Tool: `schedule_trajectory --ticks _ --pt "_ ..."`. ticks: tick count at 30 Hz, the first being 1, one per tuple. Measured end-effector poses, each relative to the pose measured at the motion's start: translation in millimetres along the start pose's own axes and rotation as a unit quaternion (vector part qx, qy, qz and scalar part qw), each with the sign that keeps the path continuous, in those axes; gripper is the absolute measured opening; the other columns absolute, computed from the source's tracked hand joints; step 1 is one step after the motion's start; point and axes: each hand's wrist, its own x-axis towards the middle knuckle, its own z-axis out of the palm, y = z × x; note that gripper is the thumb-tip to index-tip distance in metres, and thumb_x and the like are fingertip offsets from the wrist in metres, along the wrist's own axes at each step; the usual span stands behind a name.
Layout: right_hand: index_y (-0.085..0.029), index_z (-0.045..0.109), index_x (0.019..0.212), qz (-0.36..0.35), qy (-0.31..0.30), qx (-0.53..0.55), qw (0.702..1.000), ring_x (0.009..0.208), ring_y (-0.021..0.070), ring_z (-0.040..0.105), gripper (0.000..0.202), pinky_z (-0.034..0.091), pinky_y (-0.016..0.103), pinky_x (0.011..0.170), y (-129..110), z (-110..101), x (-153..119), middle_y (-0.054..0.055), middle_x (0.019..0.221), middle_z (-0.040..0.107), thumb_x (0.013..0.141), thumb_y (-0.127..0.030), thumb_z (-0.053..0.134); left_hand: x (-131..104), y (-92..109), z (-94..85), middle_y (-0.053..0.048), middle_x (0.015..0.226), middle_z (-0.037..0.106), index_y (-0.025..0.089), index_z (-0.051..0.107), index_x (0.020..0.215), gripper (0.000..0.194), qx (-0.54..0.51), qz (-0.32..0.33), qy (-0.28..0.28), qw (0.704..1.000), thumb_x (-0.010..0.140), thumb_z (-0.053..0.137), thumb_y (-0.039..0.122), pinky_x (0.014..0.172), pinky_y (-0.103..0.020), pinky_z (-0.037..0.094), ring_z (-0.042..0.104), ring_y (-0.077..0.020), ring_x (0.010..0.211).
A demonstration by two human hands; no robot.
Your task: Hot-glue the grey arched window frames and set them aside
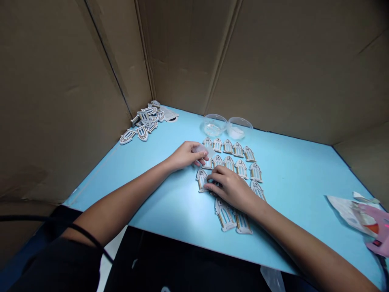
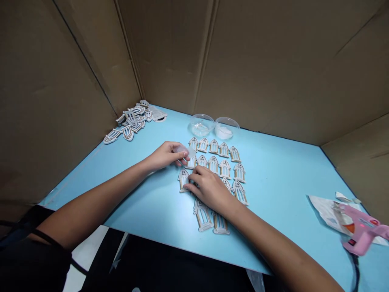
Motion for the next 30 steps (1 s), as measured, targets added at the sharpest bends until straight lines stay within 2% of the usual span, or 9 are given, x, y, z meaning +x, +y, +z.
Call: schedule_trajectory --ticks 4,6,8,10,15,19,23,26,30 --pt "-0.021 0.065 0.104 0.081 0.187 0.095 0.974 0.078 0.0214 0.064 0.016 0.053 0.036 0.069 5.7 -12.1 -9.6 0.009 0.095 0.068 0.098 -0.036 0.065 -9.5 8.9 14.7 -0.007 0.080 0.075 0.012 0.070 0.086 0.032 0.004 0.010 -0.019 1.000 0.083 0.082 0.041 0.059 -0.023 0.055 0.069 -0.0143 0.067" --pt "-0.022 0.064 0.112 0.125 0.208 0.190 0.951 0.081 0.0221 0.067 0.029 0.055 0.036 0.068 9.7 -16.1 -11.8 0.008 0.097 0.070 0.091 -0.040 0.073 -14.6 11.2 23.8 -0.005 0.072 0.073 0.012 0.070 0.084 0.034 0.009 0.007 -0.044 0.999 0.079 0.084 0.042 0.057 -0.024 0.055 0.067 -0.0145 0.063" --pt "-0.022 0.066 0.111 0.140 0.188 0.279 0.931 0.087 0.0233 0.070 0.033 0.058 0.037 0.073 13.4 -16.1 -12.8 0.008 0.097 0.072 0.086 -0.041 0.076 -18.5 11.4 31.9 -0.004 0.069 0.072 0.012 0.071 0.083 0.033 0.013 0.005 -0.065 0.998 0.078 0.085 0.042 0.057 -0.024 0.055 0.066 -0.0141 0.060" --pt "-0.022 0.069 0.103 0.147 0.177 0.332 0.915 0.089 0.0233 0.071 0.026 0.059 0.038 0.077 16.3 -13.1 -13.3 0.007 0.093 0.073 0.085 -0.040 0.075 -20.6 9.8 37.3 -0.004 0.070 0.072 0.012 0.071 0.084 0.033 0.017 0.004 -0.075 0.997 0.079 0.083 0.043 0.059 -0.024 0.056 0.067 -0.0135 0.061" --pt "-0.021 0.068 0.094 0.187 0.188 0.382 0.886 0.082 0.0231 0.073 0.022 0.059 0.038 0.075 21.3 -13.3 -14.9 0.006 0.085 0.075 0.084 -0.040 0.074 -18.7 2.0 36.9 -0.008 0.076 0.075 0.012 0.071 0.084 0.038 0.029 -0.001 -0.075 0.997 0.084 0.079 0.049 0.060 -0.024 0.057 0.068 -0.0137 0.062" --pt "-0.020 0.073 0.095 0.212 0.221 0.314 0.899 0.073 0.0200 0.068 0.023 0.055 0.036 0.068 26.4 -27.5 -18.3 0.007 0.087 0.073 0.085 -0.040 0.070 -13.5 -2.8 28.1 -0.011 0.087 0.077 0.012 0.067 0.091 0.041 0.026 -0.002 -0.034 0.999 0.086 0.077 0.051 0.058 -0.023 0.056 0.069 -0.0137 0.065" --pt "-0.020 0.073 0.111 0.205 0.119 0.331 0.913 0.071 0.0201 0.067 0.033 0.053 0.035 0.063 28.3 -25.3 -21.4 0.005 0.084 0.070 0.085 -0.040 0.070 -10.1 -3.3 22.1 -0.011 0.093 0.077 0.013 0.063 0.094 0.039 0.020 -0.002 -0.017 1.000 0.088 0.074 0.050 0.060 -0.022 0.056 0.070 -0.0132 0.068" --pt "-0.021 0.075 0.103 0.213 0.074 0.316 0.921 0.080 0.0227 0.069 0.026 0.054 0.037 0.071 25.6 -13.3 -22.8 0.006 0.085 0.073 0.084 -0.039 0.071 -10.7 -1.7 22.1 -0.010 0.090 0.077 0.013 0.065 0.093 0.036 0.031 -0.011 -0.035 0.999 0.088 0.074 0.047 0.058 -0.022 0.055 0.069 -0.0134 0.068" --pt "-0.022 0.075 0.095 0.224 0.044 0.314 0.922 0.080 0.0224 0.071 0.018 0.055 0.037 0.073 20.1 -3.2 -23.0 0.005 0.085 0.075 0.086 -0.036 0.069 -12.8 0.2 24.2 -0.006 0.080 0.075 0.013 0.067 0.085 0.030 0.060 -0.029 -0.080 0.995 0.086 0.076 0.042 0.055 -0.021 0.053 0.067 -0.0133 0.065"
